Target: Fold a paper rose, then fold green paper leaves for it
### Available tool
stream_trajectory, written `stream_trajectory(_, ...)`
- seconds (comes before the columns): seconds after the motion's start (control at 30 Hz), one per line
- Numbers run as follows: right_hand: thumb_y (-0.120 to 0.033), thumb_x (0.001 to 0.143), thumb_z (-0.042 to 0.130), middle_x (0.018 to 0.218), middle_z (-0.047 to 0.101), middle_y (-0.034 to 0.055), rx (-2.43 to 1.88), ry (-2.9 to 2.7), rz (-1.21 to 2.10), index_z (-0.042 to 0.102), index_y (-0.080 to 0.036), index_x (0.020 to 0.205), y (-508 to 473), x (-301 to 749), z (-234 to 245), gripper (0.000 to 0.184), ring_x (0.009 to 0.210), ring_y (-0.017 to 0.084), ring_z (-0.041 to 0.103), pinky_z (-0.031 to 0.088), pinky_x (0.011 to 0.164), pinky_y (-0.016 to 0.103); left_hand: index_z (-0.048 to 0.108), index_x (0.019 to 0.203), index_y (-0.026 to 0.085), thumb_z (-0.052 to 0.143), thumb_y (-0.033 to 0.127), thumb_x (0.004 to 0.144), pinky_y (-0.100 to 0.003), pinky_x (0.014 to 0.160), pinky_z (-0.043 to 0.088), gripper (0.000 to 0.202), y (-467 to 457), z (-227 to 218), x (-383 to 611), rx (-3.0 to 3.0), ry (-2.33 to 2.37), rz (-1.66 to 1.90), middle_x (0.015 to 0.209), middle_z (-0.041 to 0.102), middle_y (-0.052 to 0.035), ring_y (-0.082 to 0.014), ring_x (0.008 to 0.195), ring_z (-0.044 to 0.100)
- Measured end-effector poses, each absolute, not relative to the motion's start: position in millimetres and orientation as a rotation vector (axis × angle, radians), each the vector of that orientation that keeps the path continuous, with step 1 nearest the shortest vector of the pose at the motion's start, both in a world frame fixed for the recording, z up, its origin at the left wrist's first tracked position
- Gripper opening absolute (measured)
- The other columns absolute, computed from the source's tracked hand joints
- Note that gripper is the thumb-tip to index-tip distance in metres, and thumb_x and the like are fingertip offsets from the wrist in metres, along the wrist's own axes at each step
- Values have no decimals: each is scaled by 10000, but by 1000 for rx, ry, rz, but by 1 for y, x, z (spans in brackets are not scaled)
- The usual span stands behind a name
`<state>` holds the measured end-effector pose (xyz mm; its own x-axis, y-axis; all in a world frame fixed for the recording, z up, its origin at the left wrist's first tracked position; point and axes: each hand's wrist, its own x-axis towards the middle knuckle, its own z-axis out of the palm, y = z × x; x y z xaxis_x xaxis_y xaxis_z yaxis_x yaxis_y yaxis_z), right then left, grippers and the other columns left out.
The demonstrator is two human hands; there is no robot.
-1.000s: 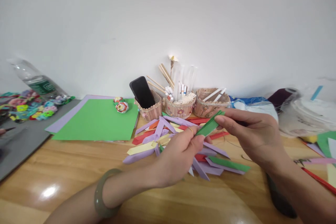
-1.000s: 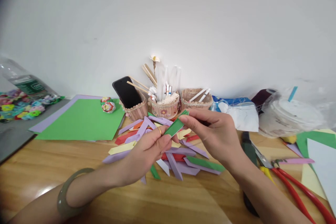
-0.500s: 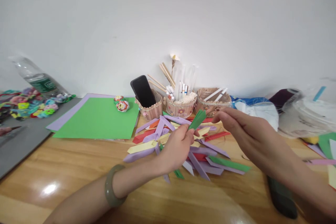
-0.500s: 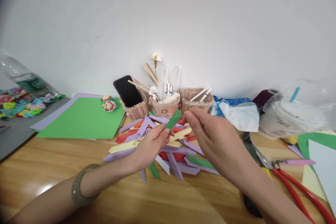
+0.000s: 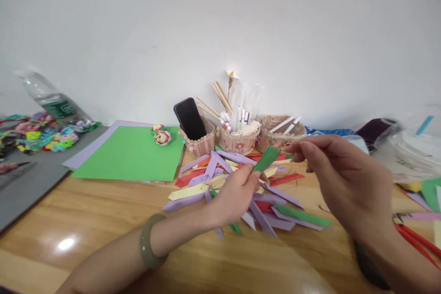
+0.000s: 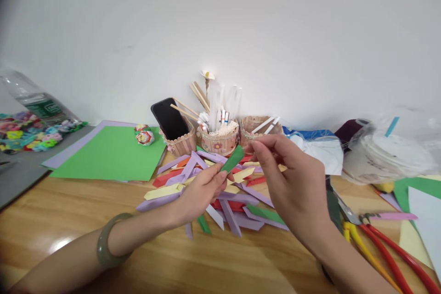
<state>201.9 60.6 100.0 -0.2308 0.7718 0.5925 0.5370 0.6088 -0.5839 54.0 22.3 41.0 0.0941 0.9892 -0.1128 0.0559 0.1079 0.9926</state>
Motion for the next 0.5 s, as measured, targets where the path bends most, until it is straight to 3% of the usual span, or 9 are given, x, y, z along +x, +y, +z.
stream_trajectory(0.2,-197,848,498,714,654,34,-831,-2168,-173,606,-225,841,59,196,87,112,622,148,590,424,545,259,449,739,177,333,345,879,-242,569,300,247,18,41,55,1435,1257,962,643,433,24,-115,606,385)
stream_trajectory(0.5,-191,830,523,683,680,34,-679,-2311,-62,638,-180,830,61,192,83,115,454,107,510,399,459,241,480,885,176,366,386,875,-227,621,348,239,23,47,46,1227,1163,1207,714,417,16,-105,663,409)
